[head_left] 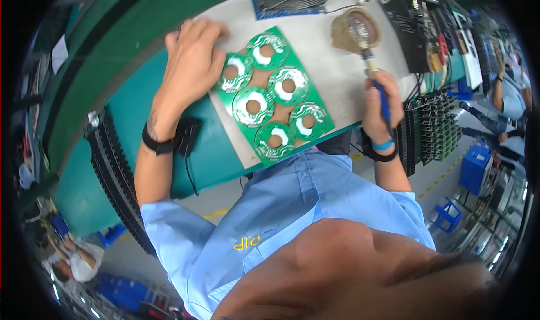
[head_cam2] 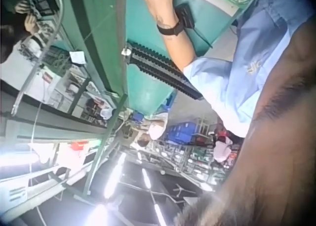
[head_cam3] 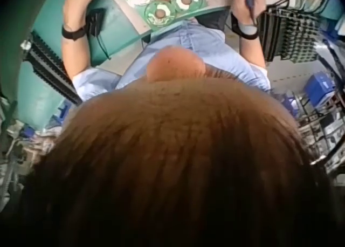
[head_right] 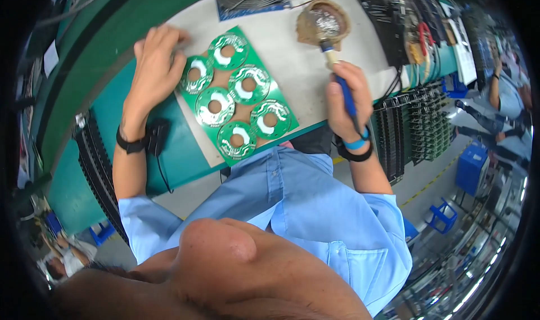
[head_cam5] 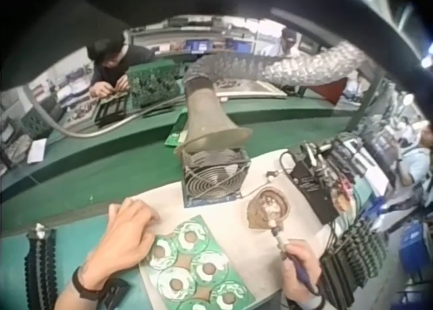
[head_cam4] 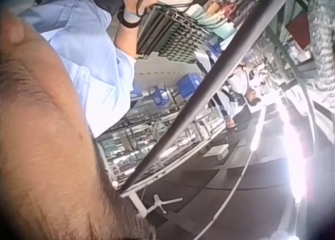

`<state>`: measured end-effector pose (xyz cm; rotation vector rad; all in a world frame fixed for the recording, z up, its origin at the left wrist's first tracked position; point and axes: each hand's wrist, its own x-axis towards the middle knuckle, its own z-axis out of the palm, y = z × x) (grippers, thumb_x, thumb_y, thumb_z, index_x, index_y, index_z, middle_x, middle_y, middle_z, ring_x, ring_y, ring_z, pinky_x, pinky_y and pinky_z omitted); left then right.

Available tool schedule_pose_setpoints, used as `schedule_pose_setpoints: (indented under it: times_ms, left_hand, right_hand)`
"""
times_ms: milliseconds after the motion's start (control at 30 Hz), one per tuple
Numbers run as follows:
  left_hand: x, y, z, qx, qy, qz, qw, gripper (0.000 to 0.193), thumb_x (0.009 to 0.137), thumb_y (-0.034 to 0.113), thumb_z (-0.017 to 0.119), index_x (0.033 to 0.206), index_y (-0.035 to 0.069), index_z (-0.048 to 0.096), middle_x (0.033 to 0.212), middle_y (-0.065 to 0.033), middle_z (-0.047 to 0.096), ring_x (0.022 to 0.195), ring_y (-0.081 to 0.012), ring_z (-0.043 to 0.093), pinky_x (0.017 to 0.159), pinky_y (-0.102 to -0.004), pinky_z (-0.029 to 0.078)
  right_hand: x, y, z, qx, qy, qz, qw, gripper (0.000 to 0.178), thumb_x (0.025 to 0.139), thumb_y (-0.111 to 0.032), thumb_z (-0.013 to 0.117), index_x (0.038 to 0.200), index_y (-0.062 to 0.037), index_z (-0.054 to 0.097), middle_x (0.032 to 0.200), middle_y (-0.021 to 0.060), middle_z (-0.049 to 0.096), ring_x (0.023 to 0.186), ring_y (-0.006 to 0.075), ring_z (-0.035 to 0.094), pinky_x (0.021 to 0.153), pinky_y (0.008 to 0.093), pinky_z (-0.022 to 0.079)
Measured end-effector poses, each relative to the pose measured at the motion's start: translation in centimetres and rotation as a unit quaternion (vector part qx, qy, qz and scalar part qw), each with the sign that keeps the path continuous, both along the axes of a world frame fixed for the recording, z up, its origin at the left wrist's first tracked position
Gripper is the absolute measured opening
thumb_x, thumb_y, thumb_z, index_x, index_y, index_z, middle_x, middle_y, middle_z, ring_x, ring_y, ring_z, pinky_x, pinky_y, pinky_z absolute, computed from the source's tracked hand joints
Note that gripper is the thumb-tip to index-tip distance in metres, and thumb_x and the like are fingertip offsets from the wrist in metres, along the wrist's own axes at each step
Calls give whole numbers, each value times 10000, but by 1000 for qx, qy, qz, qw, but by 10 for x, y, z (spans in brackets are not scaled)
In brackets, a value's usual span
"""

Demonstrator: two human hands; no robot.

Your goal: Soldering electronic components onto a printed circuit board at a factory workstation.

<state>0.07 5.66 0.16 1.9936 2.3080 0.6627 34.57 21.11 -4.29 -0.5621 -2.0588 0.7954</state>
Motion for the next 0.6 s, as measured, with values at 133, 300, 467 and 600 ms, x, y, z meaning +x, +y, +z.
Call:
schedule_pose_setpoints:
  times_ms: [133, 300, 467, 600]
  left_hand:
    - [0, -3, 5, -117, -25, -33, 992, 196, 926, 231, 655, 1020, 63, 618, 1004, -113, 577, 1021, -306, 545, 857, -431, 349]
    - [-3, -9, 9, -152, -31, -6, 988, 237, 902, 240, 694, 975, 39, 593, 1007, -109, 557, 1045, -333, 534, 903, -475, 360]
    - [-9, 3, 10, -173, -260, -48, 949, 161, 987, 143, 650, 971, 18, 550, 867, -57, 572, 821, -153, 535, 768, -273, 421]
    - [-31, -19, 13, -158, -432, -26, 887, 139, 1017, 143, 627, 995, 32, 546, 852, -28, 606, 793, -96, 508, 727, -222, 393]
  right_hand:
    - [-2, 1, -8, 18, 14, -38, 999, 275, 964, -30, 616, 1237, -5, 620, 1185, 167, 652, 990, 208, 643, 886, 329, 515]
    - [-13, 1, -9, 37, 67, -20, 997, 292, 908, 10, 660, 1198, -13, 644, 1130, 163, 667, 1005, 294, 657, 886, 363, 522]
    - [-4, -1, -15, 24, 107, -35, 993, 269, 917, -1, 686, 1184, 12, 657, 1108, 155, 667, 1004, 302, 656, 887, 375, 523]
    - [-8, -3, -14, 19, 139, -7, 990, 279, 921, -10, 694, 1197, 6, 659, 1101, 145, 669, 996, 294, 656, 860, 377, 524]
